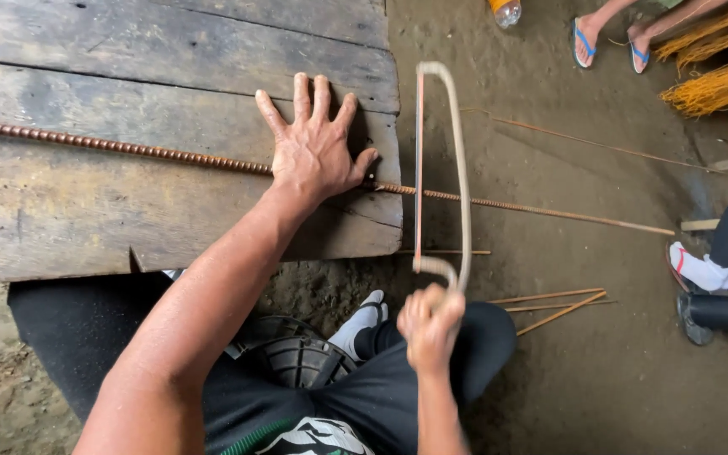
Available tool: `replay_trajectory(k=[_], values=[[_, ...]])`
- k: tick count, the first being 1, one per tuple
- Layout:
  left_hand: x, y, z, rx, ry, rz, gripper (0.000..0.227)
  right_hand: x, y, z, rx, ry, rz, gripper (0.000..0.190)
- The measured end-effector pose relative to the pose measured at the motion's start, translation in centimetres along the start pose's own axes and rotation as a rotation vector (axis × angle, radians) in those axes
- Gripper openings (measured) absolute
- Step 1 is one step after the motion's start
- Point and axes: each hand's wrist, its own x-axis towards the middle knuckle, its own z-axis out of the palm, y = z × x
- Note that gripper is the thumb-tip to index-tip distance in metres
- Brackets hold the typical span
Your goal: Cutting a metal rebar rod using a manual hacksaw on a wooden workbench
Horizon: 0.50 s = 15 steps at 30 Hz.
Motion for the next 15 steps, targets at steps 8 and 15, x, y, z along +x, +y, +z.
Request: replay_trajectory(k=[8,15], values=[[-0.1,-0.1,0.9,0.04,-0.004,-0.017,0.087,-14.0,3.0,-9.1,0.106,-0.025,-0.023,0.071],[-0.1,0.0,0.3,0.063,-0.102,-0.002,0.087,4.5,1.6,1.8,0.037,-0.078,-0.115,0.065]])
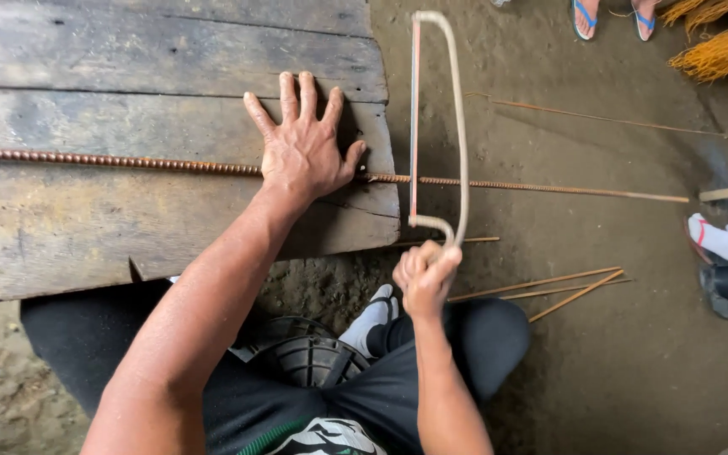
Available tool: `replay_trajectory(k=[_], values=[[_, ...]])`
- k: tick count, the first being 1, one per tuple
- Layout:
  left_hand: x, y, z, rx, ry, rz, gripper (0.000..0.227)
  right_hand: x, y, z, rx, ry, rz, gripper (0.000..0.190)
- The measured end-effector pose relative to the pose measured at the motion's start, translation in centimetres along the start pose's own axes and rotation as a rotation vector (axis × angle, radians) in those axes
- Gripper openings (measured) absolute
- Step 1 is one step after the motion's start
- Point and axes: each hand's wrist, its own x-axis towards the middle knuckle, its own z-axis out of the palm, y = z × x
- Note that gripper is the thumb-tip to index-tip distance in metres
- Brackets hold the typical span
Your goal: Cutting a metal rebar rod using a manual hacksaw on a wooden workbench
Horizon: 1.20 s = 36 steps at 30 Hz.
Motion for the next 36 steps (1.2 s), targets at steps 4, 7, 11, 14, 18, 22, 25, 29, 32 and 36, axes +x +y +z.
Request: replay_trajectory(k=[4,7,11,14,18,22,25,29,32,36], values=[[0.5,-0.4,-1.1,0.009,-0.002,0.073,0.081,1.8,-0.8,1.8,-0.12,0.041,-0.135,0.063],[0.6,-0.5,-1.3,-0.005,-0.146,0.143,0.081,1.6,-0.8,1.1,-0.137,0.023,-0.147,0.062],[1.2,-0.4,-2.0,0.089,-0.304,0.216,0.086,1.6,0.0,0.9,-0.134,0.017,-0.154,0.062],[1.6,-0.2,-1.5,0.217,-0.139,0.277,0.082,1.8,-0.8,1.5,-0.171,0.017,-0.169,0.062],[1.1,-0.7,-0.4,0.203,-0.012,0.27,0.077,1.3,-0.1,1.6,-0.124,0.0,-0.14,0.063],[0.9,-0.2,-0.9,-0.032,-0.025,0.147,0.06,1.5,0.6,1.9,-0.155,-0.015,-0.249,0.063],[1.4,1.0,-0.5,-0.033,-0.029,0.076,0.054,1.7,0.8,1.3,-0.157,-0.005,-0.238,0.062],[1.6,1.1,0.5,-0.026,0.04,0.047,0.037,1.8,0.7,1.2,-0.158,-0.008,-0.233,0.063],[1.6,1.0,0.3,-0.024,0.045,0.05,0.044,1.9,0.3,1.6,-0.156,-0.032,-0.241,0.063],[1.5,0.8,0.3,-0.048,0.029,0.035,0.044,1.5,0.4,1.6,-0.17,-0.017,-0.23,0.064]])
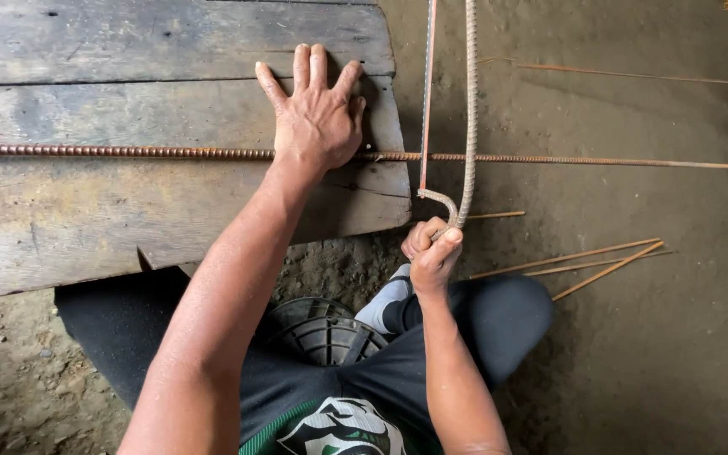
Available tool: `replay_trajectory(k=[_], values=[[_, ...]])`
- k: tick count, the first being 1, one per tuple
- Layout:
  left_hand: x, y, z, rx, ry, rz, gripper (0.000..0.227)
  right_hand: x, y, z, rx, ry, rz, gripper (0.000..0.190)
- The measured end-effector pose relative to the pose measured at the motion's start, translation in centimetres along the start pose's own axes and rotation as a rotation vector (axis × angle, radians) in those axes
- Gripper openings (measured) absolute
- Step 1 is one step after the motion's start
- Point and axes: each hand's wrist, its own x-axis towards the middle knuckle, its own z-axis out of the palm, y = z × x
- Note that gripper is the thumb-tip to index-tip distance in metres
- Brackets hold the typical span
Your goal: Cutting a metal rebar rod using a manual hacksaw on a wooden workbench
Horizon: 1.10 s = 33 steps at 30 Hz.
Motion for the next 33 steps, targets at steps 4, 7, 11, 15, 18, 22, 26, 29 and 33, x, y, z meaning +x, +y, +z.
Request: replay_trajectory(k=[4,7,11,15,18,22,26,29,33], values=[[-0.1,0.2,-0.2,-0.031,0.023,-0.036,0.052,-3.2,-0.5,-1.4,0.018,0.018,0.069,0.063],[0.2,0.2,-0.8,-0.015,-0.029,-0.059,0.055,-9.4,-0.8,-4.8,0.081,0.065,0.239,0.053],[0.0,0.2,-0.3,-0.013,-0.048,-0.06,0.058,-18.0,-4.1,-8.6,0.161,0.092,0.372,0.041],[0.1,0.6,-0.4,-0.038,-0.098,-0.081,0.06,-18.6,-2.7,-8.9,0.03,0.143,0.323,0.073],[-0.2,0.4,0.2,0.012,-0.041,-0.087,0.06,-14.1,2.3,-8.3,0.154,0.037,0.275,0.042],[-0.3,0.2,0.4,0.025,0.025,-0.052,0.057,-2.7,1.8,-2.9,0.128,0.026,0.199,0.061],[-0.6,0.4,-0.4,-0.017,0.013,-0.052,0.054,-0.1,-1.2,-0.6,0.088,0.046,0.152,0.065],[-0.3,0.3,-1.5,-0.03,-0.1,-0.069,0.058,-7.0,0.0,-4.3,0.11,0.12,0.336,0.059],[-0.2,0.0,-0.2,-0.021,-0.088,-0.086,0.058,-18.3,-1.0,-10.0,0.207,0.087,0.403,0.051]])
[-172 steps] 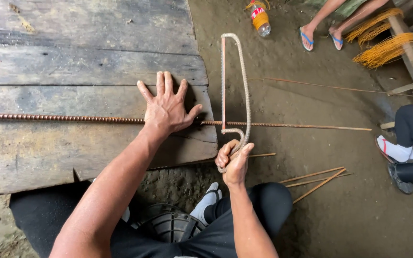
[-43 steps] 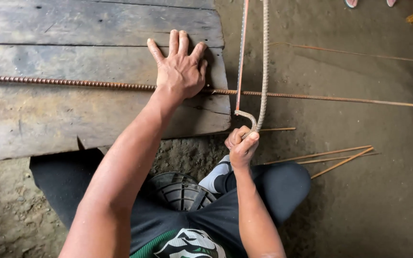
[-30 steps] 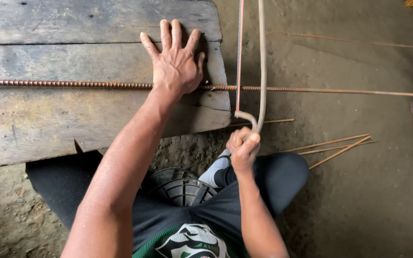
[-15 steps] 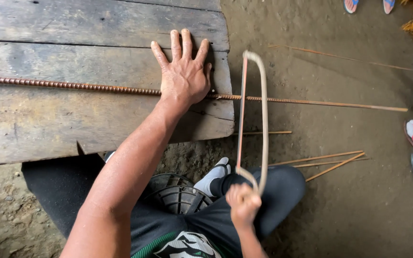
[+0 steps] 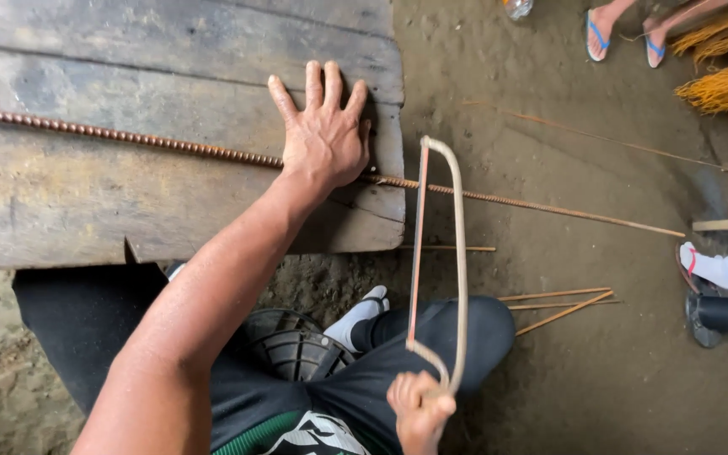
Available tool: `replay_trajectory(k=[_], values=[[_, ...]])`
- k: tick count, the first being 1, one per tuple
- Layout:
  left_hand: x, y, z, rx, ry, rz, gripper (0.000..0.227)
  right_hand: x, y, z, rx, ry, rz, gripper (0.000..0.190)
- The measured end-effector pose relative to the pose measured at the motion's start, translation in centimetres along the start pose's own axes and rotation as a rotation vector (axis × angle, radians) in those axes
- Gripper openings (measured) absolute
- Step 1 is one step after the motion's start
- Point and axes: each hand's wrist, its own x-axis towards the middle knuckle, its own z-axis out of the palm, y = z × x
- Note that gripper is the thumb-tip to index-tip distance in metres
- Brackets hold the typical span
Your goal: Cutting a metal rebar rod using a manual hacksaw on a wooden workbench
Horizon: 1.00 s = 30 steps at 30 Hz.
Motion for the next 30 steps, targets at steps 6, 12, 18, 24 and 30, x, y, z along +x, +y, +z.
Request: replay_trajectory(k=[6,12,18,24,30], values=[[0.0,-0.1,0.8,0.045,0.114,0.005,0.062,2.5,0.1,0.4,-0.069,-0.009,-0.048,0.074],[0.3,0.0,0.4,0.019,0.156,0.029,0.058,15.3,-3.2,10.8,-0.103,-0.039,-0.292,0.066],[0.0,0.4,-0.6,-0.017,-0.061,-0.008,0.063,7.1,-2.2,4.6,-0.017,0.004,-0.05,0.065],[0.2,0.4,1.1,-0.009,0.052,-0.017,0.06,-2.2,0.9,-3.8,-0.08,0.05,-0.018,0.073],[0.0,0.2,1.2,0.038,0.083,-0.005,0.062,13.0,-1.9,6.3,0.12,-0.058,0.008,0.069]])
